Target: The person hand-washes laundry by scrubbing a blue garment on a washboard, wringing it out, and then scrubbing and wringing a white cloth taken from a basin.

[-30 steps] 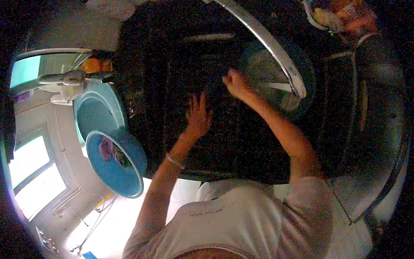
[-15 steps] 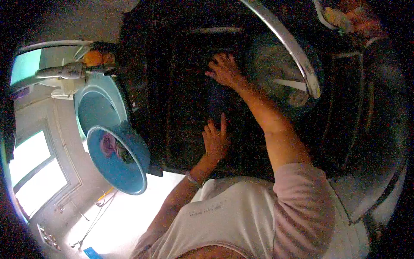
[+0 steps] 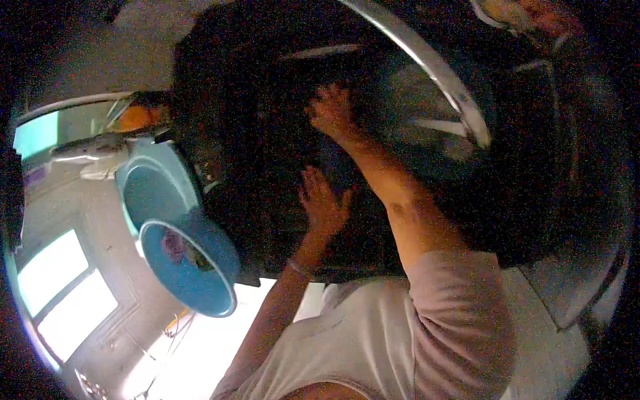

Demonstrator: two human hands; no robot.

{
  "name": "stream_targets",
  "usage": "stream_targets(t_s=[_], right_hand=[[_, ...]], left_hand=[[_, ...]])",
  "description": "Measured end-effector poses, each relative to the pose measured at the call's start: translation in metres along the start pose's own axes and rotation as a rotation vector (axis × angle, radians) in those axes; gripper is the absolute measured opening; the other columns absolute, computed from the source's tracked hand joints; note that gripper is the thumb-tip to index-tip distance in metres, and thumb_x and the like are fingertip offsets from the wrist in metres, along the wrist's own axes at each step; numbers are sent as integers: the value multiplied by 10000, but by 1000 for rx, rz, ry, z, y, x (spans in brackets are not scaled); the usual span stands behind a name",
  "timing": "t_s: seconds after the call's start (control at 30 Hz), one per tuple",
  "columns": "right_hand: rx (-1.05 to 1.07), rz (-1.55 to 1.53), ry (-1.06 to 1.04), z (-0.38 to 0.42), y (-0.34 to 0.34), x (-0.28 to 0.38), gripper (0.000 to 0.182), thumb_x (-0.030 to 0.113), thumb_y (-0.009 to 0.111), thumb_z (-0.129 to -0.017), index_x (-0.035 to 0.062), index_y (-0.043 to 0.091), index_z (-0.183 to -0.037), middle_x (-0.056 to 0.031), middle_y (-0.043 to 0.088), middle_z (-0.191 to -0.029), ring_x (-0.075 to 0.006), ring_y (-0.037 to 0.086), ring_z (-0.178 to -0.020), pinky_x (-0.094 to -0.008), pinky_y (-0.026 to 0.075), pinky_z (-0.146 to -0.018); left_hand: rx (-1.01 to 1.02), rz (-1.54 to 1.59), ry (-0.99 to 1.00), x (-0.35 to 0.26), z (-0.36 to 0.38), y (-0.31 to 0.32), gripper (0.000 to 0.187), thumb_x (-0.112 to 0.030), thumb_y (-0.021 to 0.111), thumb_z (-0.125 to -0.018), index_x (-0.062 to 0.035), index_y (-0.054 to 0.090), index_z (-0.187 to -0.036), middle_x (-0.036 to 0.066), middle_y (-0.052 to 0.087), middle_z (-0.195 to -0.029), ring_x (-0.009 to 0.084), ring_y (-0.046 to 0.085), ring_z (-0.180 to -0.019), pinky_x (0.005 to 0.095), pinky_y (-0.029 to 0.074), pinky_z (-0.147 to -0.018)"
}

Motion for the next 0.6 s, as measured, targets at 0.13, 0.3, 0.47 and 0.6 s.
stream_targets(t_s=[0.13, 0.3, 0.47, 0.6], right_hand=[[135, -313, -147, 102, -45, 27, 332, 378, 611, -718, 49, 648, -720, -99, 556, -998, -317, 470, -955, -482, 341, -836], [394, -37, -98, 81, 26, 19, 231, 263, 615, -697, 52, 641, -787, -122, 543, -999, -326, 475, -951, -461, 380, -822], [-30, 19, -71, 31, -9, 11, 259, 288, 582, -745, 43, 649, -795, -137, 505, -1109, -317, 420, -1051, -453, 366, -826], [241, -234, -206, 145, -79, 41, 323, 270, 601, -692, 8, 640, -876, -136, 512, -1116, -331, 437, -1068, -450, 377, -835]], left_hand=[[-11, 16, -18, 3, -3, 12, 831, -471, 480, -805, 86, 168, -1337, 236, 60, -1434, 341, 58, -1339, 493, 113, -1036], [54, -5, -39, -1, -1, 18, 829, -455, 459, -806, 91, 135, -1339, 238, 56, -1433, 388, 37, -1327, 525, 74, -1033], [48, 57, -4, -2, 4, 6, 844, -481, 463, -812, 87, 134, -1342, 236, 68, -1432, 371, 50, -1331, 532, 92, -1029], [-5, -146, 17, 3, 10, 26, 840, -498, 435, -820, 80, 127, -1348, 225, 58, -1437, 364, 33, -1335, 530, 79, -1034]])
Point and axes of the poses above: each hand's wrist, its own z-axis away from the middle knuckle, its own y-axis out of the palm, x = y × z, the point moved 10 cm from there along -z, towards the middle knuckle
